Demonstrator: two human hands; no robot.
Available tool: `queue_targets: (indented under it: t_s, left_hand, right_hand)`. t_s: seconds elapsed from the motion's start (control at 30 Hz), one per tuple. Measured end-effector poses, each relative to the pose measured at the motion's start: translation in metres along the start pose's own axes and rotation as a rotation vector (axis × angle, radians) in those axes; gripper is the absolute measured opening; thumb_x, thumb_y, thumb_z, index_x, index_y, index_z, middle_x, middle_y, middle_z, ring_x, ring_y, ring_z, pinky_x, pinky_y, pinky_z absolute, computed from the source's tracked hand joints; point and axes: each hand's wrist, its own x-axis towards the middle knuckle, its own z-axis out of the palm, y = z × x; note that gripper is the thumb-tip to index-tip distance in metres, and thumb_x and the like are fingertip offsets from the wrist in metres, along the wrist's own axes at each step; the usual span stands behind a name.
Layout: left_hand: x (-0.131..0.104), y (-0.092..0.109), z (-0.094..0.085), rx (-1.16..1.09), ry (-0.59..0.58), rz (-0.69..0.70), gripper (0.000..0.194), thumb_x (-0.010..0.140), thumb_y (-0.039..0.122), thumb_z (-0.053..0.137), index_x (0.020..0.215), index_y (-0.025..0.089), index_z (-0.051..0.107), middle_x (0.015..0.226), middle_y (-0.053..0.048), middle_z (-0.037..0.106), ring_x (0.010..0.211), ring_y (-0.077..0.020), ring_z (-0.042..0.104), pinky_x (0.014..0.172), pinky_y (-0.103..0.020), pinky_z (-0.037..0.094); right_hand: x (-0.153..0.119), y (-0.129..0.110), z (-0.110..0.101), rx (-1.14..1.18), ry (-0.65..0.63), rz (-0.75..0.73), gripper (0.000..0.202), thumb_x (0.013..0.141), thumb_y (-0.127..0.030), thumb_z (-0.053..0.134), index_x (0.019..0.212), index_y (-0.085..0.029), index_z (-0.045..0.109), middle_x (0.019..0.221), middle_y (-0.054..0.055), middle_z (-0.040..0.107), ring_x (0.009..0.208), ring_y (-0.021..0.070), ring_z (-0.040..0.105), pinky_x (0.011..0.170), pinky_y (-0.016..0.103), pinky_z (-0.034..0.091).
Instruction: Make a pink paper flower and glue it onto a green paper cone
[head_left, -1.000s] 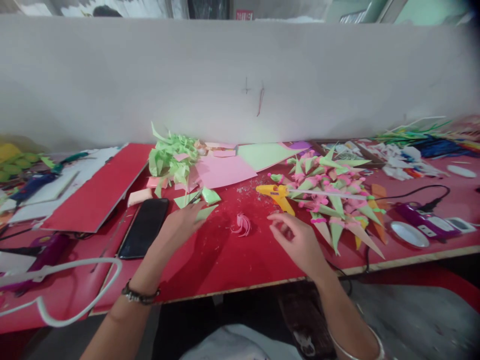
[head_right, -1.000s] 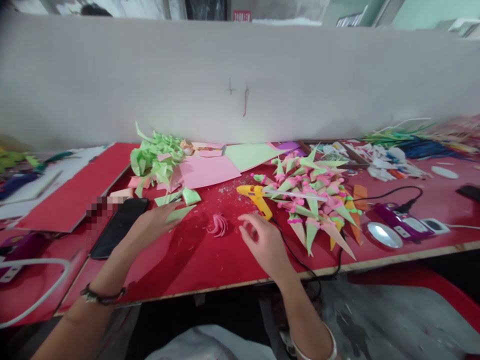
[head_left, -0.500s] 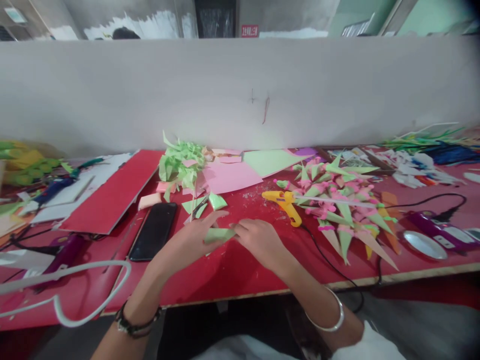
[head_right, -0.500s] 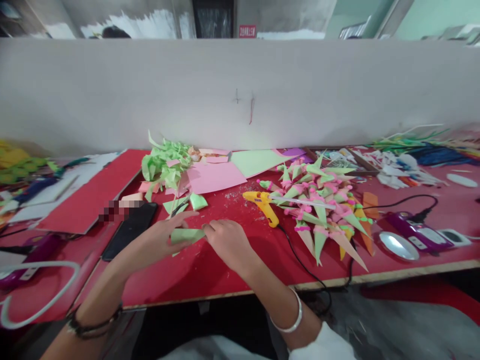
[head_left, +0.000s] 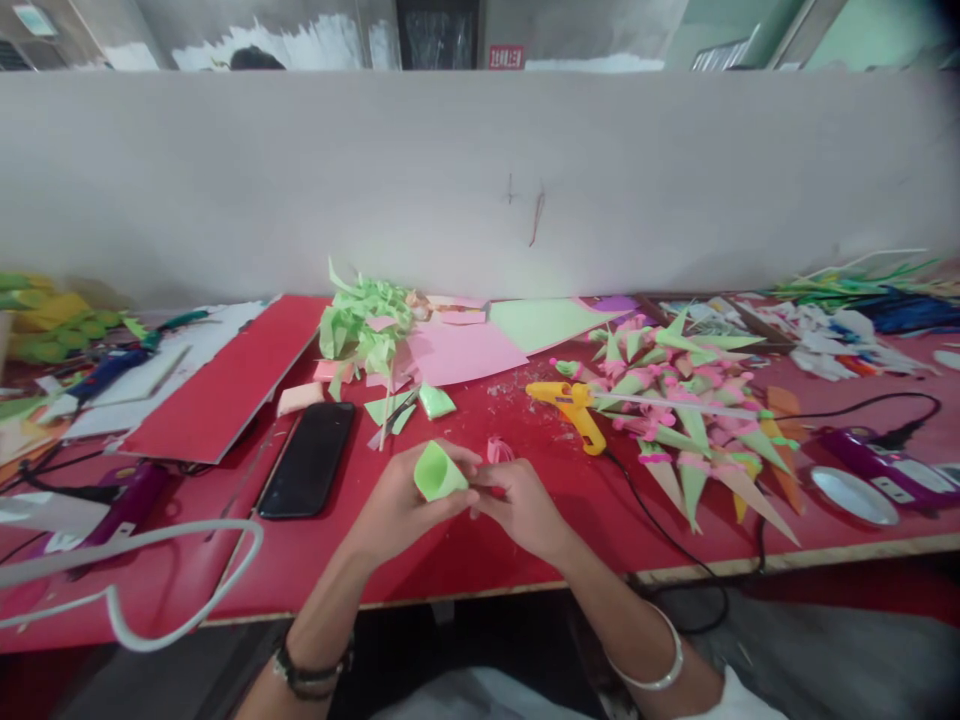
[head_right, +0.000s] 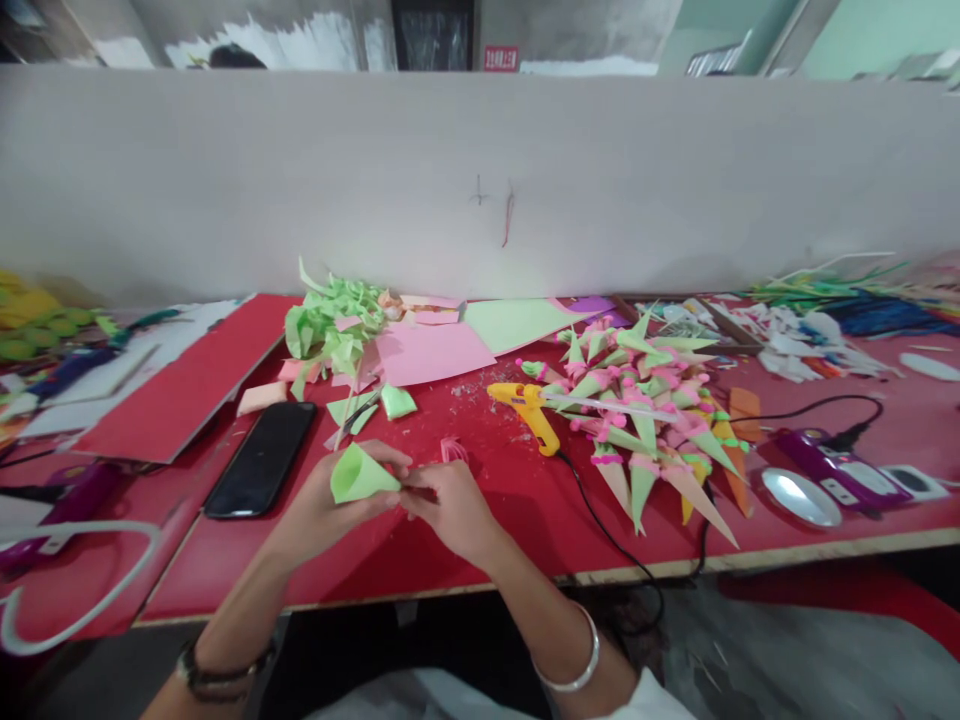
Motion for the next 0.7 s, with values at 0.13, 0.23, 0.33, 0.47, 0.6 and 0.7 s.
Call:
queue_targets:
  t_s: [0.13, 0.23, 0.33, 0.47, 0.6, 0.7]
  left_hand:
    - [0.001, 0.002, -0.002, 0.031, 0.039, -0.017, 0.012, 0.072, 0.026, 0.059, 0.077, 0.015, 0.061, 0.075, -0.002, 0.063, 0.070, -0.0145, 0.059, 0.066, -0.025, 0.046]
    - [-0.001, -0.003, -0.011, 0.133, 0.143, -0.054, 0.016, 0.072, 0.030, 0.058, 0.075, 0.014, 0.061, 0.070, -0.002, 0.064, 0.065, -0.0144, 0.058, 0.062, -0.024, 0.044]
    - [-0.004, -0.016, -0.017, 0.361, 0.209, -0.073, 0.022, 0.074, 0.035, 0.055, 0.073, 0.013, 0.059, 0.065, 0.000, 0.060, 0.059, -0.0132, 0.054, 0.056, -0.024, 0.041]
    - [-0.002, -0.033, -0.019, 0.578, 0.222, -0.025, 0.021, 0.076, 0.033, 0.052, 0.067, 0.014, 0.055, 0.059, 0.001, 0.055, 0.054, -0.0117, 0.046, 0.052, -0.023, 0.036]
    - [0.004, -0.038, -0.016, 0.594, 0.236, 0.134, 0.012, 0.073, 0.027, 0.054, 0.068, 0.016, 0.056, 0.071, -0.002, 0.059, 0.071, -0.0158, 0.050, 0.067, -0.027, 0.040]
    - [0.006, -0.037, -0.014, 0.521, 0.187, 0.135, 0.007, 0.073, 0.022, 0.053, 0.075, 0.016, 0.057, 0.073, -0.002, 0.060, 0.066, -0.0134, 0.052, 0.062, -0.024, 0.041]
  right_hand:
    - [-0.003, 0.001, -0.008, -0.021, -0.037, 0.028, 0.021, 0.077, -0.035, 0.054, 0.074, -0.017, 0.065, 0.066, 0.001, 0.065, 0.058, 0.0129, 0.057, 0.055, 0.023, 0.043]
    - [-0.012, 0.006, -0.030, -0.039, 0.075, 0.106, 0.027, 0.075, -0.035, 0.056, 0.096, -0.021, 0.063, 0.084, 0.003, 0.067, 0.068, 0.0143, 0.059, 0.061, 0.025, 0.046]
    - [-0.025, 0.020, -0.056, -0.193, 0.354, 0.208, 0.022, 0.077, -0.036, 0.049, 0.082, -0.018, 0.063, 0.077, 0.005, 0.066, 0.067, 0.0160, 0.059, 0.063, 0.027, 0.046]
    - [-0.036, 0.048, -0.080, -0.560, 0.635, 0.430, 0.030, 0.072, -0.045, 0.052, 0.081, -0.017, 0.057, 0.064, 0.003, 0.058, 0.056, 0.0168, 0.054, 0.054, 0.027, 0.041]
    - [-0.025, 0.072, -0.089, -0.729, 0.617, 0.467, 0.041, 0.069, -0.043, 0.053, 0.098, -0.015, 0.052, 0.083, 0.008, 0.059, 0.075, 0.0226, 0.055, 0.062, 0.030, 0.042]
    - [-0.010, 0.082, -0.090, -0.765, 0.486, 0.438, 0.034, 0.073, -0.034, 0.049, 0.099, -0.011, 0.052, 0.091, 0.013, 0.060, 0.085, 0.0262, 0.055, 0.069, 0.033, 0.040]
